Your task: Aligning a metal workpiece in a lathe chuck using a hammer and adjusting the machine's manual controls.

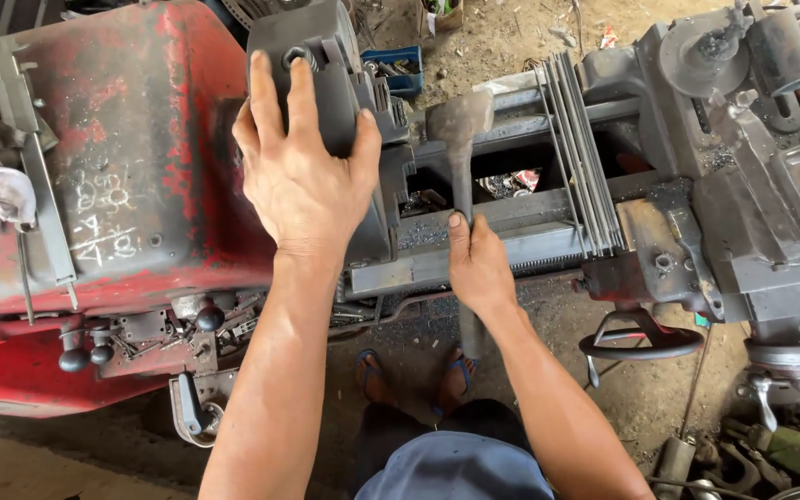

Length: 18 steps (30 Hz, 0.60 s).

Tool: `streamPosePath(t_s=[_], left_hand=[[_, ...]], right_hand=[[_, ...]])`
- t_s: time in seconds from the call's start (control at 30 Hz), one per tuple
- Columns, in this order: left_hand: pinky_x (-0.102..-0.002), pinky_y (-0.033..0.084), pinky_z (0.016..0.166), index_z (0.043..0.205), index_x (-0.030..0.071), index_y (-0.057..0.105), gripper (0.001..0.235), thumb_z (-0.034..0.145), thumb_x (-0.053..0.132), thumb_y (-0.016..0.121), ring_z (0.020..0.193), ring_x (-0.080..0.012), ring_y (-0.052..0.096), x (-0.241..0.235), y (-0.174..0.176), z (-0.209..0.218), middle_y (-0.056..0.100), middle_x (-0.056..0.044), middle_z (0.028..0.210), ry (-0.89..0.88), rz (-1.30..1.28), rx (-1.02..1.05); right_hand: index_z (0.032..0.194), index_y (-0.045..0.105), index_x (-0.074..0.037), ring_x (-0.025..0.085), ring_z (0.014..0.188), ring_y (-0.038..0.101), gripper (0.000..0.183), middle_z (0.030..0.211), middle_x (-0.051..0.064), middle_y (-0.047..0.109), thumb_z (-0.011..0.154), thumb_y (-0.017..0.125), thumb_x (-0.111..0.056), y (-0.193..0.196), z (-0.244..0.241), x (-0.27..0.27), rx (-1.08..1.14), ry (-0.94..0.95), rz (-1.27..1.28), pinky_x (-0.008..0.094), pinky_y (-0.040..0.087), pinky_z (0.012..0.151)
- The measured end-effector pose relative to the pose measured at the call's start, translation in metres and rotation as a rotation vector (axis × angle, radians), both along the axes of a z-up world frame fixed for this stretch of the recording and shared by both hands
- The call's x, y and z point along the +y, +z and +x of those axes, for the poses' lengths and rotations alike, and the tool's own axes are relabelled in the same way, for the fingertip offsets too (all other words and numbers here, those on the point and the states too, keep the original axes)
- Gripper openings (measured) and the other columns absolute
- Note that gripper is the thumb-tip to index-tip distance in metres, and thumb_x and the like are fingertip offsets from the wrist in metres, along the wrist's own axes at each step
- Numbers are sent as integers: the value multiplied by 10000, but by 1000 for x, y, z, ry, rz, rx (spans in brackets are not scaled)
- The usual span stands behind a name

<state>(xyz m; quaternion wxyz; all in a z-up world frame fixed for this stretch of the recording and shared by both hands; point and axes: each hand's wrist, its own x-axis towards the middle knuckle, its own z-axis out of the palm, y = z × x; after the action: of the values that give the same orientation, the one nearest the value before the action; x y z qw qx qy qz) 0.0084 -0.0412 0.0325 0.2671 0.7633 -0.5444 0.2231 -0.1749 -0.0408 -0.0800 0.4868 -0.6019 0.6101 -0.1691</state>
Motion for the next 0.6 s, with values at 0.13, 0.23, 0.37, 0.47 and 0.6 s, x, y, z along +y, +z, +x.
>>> streamPosePath(t_s=[0.13, 0.23, 0.37, 0.47, 0.6], left_hand=[[-570, 616, 660, 1450, 137, 642, 627, 940, 470, 791, 1217, -411, 572, -12, 4, 6, 444, -92, 1572, -4, -8, 88], [-608, 596, 643, 1429, 128, 652, 627, 918, 466, 788, 1191, -431, 566, -22, 13, 11, 465, -114, 1542, -13, 25, 122], [-640, 568, 670, 1390, 90, 656, 636, 914, 499, 758, 1070, -493, 580, -38, 21, 23, 518, -178, 1466, -29, 126, 117], [-661, 552, 648, 1351, 110, 678, 617, 893, 520, 716, 1087, -503, 575, -53, 28, 30, 543, -168, 1450, -13, 180, 177], [-667, 539, 646, 1313, 148, 713, 606, 848, 536, 709, 1064, -468, 580, -68, 37, 32, 584, -110, 1402, 33, 219, 196]], right_hand=[[1058, 513, -68, 127, 441, 439, 429, 633, 2, 501, 1107, 305, -440, 12, 7, 4, -81, -4, 123, 310, 378, 341], [1017, 503, -91, 135, 476, 467, 444, 634, 3, 514, 1086, 307, -484, 2, -3, -2, -98, -57, 74, 333, 393, 394], [975, 498, -109, 145, 564, 515, 487, 715, 4, 551, 1051, 288, -542, 7, 2, 1, -76, -30, 86, 363, 426, 452], [913, 482, -127, 129, 511, 454, 451, 647, -21, 493, 1064, 331, -524, 2, -7, -3, -91, 43, 37, 348, 371, 415], [939, 456, -128, 114, 482, 483, 361, 628, -19, 516, 1086, 346, -438, -9, -2, -1, -312, -120, -60, 321, 403, 389]])
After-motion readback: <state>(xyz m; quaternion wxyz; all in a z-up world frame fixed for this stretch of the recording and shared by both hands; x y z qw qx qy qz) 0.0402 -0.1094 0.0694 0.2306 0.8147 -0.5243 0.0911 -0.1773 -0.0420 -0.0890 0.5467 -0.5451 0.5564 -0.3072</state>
